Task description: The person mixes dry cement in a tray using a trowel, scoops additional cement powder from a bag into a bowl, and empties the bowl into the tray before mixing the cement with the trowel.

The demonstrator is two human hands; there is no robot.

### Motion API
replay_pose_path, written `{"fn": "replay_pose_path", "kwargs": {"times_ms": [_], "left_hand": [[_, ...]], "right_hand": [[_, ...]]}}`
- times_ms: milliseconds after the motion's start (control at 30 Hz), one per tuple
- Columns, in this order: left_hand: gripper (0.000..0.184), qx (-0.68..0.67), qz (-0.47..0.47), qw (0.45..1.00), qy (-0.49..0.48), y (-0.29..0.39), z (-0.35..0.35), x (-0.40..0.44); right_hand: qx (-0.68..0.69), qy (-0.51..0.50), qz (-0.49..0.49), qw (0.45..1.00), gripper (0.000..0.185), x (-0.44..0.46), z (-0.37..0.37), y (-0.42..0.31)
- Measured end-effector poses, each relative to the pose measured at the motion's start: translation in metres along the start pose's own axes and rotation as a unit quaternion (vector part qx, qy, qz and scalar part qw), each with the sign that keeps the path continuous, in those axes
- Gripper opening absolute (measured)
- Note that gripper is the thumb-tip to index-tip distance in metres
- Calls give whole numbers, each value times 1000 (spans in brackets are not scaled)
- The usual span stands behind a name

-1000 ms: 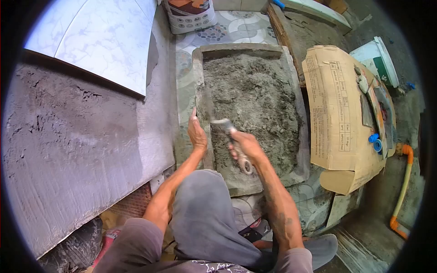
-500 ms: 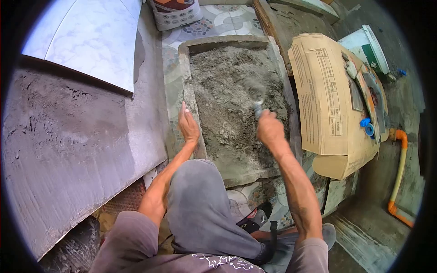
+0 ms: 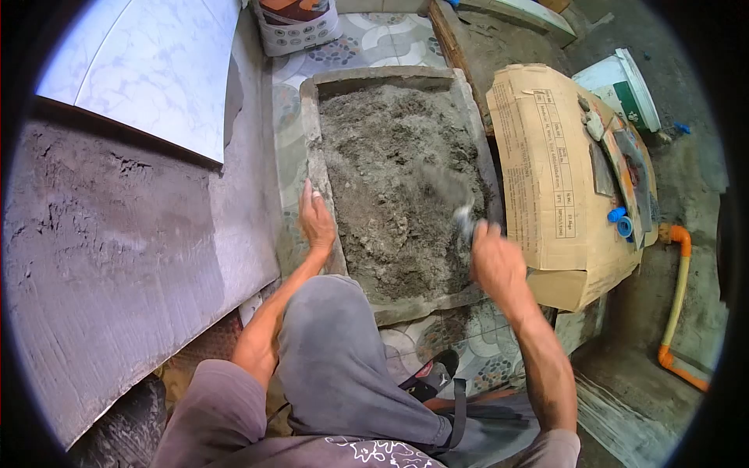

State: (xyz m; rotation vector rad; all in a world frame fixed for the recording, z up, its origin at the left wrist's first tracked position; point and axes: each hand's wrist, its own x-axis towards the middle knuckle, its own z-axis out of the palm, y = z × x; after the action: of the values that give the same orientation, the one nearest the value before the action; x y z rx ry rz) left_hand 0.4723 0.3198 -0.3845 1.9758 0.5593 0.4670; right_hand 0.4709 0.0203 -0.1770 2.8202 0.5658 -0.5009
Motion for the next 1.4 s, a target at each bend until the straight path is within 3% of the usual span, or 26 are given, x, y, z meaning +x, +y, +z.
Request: {"fn": "replay_pose_path", "kwargs": {"times_ms": [200, 333, 467, 600, 767, 867, 967, 1067, 1100, 1133, 1167, 1233, 1300, 1333, 1400], "left_hand": [[53, -2, -5, 1000, -8, 0, 1, 1], [54, 3, -5, 1000, -9, 3, 0, 2], [54, 3, -1, 1000, -15, 2, 1, 4], [54, 11, -10, 1000, -14, 5, -3, 2], [54, 22, -28, 999, -21, 10, -4, 1], [55, 20, -29, 999, -25, 13, -3, 2], [52, 21, -26, 999, -7, 10, 0, 3], [52, 19, -23, 1000, -8, 11, -2, 3], [51, 23, -19, 1000, -4, 9, -1, 2], [51, 28, -17, 999, 0, 7, 0, 1], [51, 32, -12, 999, 4, 6, 0, 1], [50, 25, -14, 1000, 3, 7, -1, 2], [50, 14, -16, 1000, 2, 7, -1, 2], [50, 8, -18, 1000, 4, 6, -1, 3], [50, 4, -17, 1000, 6, 2, -1, 1]], "right_hand": [[39, 74, 42, 996, 12, 86, 84, -20], [121, 16, 9, 992, 20, 28, 134, -33], [222, -98, 15, 970, 32, -7, 66, -14], [334, -135, 156, 920, 44, -24, 79, -36], [482, -78, 220, 844, 48, 29, 86, -79], [510, -15, 193, 838, 45, 81, 112, -81], [652, -87, 235, 715, 34, 127, 90, -75], [794, -47, 220, 564, 13, 155, 79, -63], [802, -59, 235, 546, 13, 166, 72, -54], [860, -51, 240, 447, 12, 178, 70, -47], [886, -50, 238, 394, 10, 186, 58, -40], [949, -37, 215, 228, 11, 192, 39, -19], [976, -83, 176, 97, 14, 187, 40, 10], [965, -85, 210, 130, 15, 176, 32, 15], [912, -139, 265, 281, 17, 145, 20, 21]]}}
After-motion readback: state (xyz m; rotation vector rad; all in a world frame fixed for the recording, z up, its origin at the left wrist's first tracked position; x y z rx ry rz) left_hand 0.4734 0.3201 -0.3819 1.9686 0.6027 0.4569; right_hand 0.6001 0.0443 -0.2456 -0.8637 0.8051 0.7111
